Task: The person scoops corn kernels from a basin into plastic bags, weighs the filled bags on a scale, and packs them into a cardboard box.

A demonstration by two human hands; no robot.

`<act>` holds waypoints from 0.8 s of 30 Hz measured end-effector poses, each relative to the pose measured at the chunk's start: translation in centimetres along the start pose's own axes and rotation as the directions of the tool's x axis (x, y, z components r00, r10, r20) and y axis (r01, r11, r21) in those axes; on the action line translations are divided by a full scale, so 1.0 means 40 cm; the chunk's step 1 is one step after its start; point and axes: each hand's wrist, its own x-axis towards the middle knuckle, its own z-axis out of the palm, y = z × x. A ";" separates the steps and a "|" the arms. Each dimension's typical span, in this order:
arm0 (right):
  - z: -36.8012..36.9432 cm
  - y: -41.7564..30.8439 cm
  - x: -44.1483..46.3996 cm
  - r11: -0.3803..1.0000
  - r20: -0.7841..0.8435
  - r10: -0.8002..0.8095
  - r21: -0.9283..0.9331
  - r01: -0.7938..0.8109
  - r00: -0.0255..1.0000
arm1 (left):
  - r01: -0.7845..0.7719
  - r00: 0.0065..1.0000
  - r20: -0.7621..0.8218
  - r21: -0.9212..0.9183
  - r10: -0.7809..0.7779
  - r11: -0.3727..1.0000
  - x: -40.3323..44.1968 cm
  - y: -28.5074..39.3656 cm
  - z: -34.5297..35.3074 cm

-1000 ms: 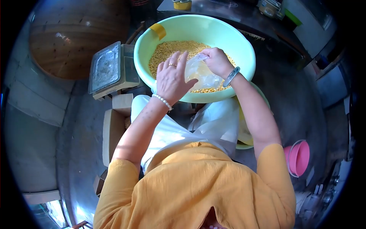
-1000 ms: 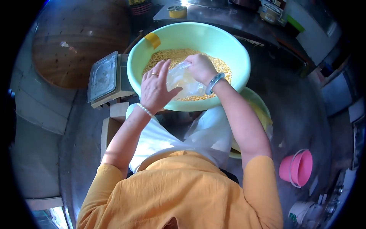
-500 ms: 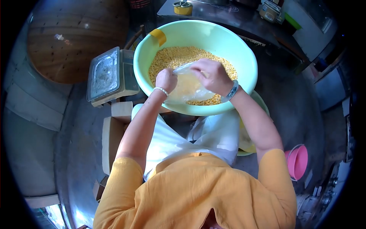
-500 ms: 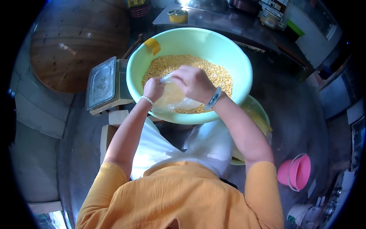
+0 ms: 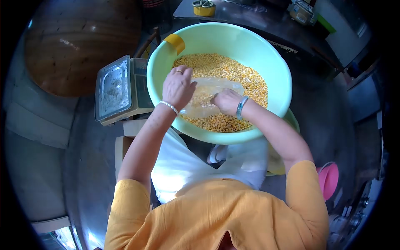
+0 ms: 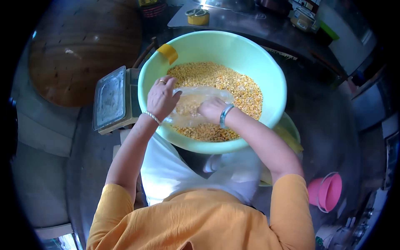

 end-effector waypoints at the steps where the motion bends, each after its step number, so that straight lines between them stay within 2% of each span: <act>1: -0.001 0.004 0.017 1.000 -0.030 0.008 0.016 -0.008 1.000 | -0.107 0.990 -0.095 -0.053 0.102 0.993 0.005 0.025 -0.007; 3: 0.000 0.007 0.045 0.999 -0.086 0.026 0.047 -0.022 0.996 | -0.183 0.956 0.223 -0.062 0.193 0.981 0.002 0.047 0.012; 4: -0.002 0.000 0.045 0.973 -0.243 0.092 0.228 -0.035 0.966 | -0.168 0.931 0.326 -0.009 0.162 0.986 -0.011 0.035 0.050; 6: 0.008 0.013 0.068 0.986 -0.113 0.124 0.127 -0.110 0.986 | -0.210 0.812 0.572 0.096 0.118 0.973 -0.034 -0.015 0.115; 8: 0.007 0.021 0.083 0.979 0.048 0.195 0.045 -0.197 0.980 | -0.264 0.620 0.785 0.213 -0.004 0.941 -0.030 -0.035 0.140; 11: -0.031 0.011 0.070 0.966 0.078 0.215 0.130 -0.223 0.974 | -0.252 0.639 0.768 0.245 -0.029 0.936 -0.031 -0.025 0.096; 14: -0.034 0.043 0.102 0.942 0.276 0.242 0.164 -0.293 0.930 | -0.190 0.609 0.788 0.250 -0.085 0.949 -0.021 -0.037 0.109; 17: 0.054 0.099 0.134 0.951 0.172 0.222 0.180 -0.252 0.960 | -0.118 0.574 0.810 0.231 -0.124 0.966 -0.009 -0.063 0.136; 20: 0.055 0.107 0.147 0.953 0.194 0.212 0.178 -0.247 0.958 | -0.138 0.588 0.805 0.195 -0.078 0.971 -0.008 -0.095 0.167; 23: -0.006 0.087 0.147 0.990 0.170 0.131 0.035 -0.139 0.977 | -0.138 0.593 0.804 0.168 -0.055 0.976 0.012 -0.057 0.115; 24: -0.028 0.075 0.138 0.989 0.114 0.112 0.086 -0.122 0.987 | -0.137 0.617 0.786 0.134 -0.021 0.981 0.008 -0.059 0.124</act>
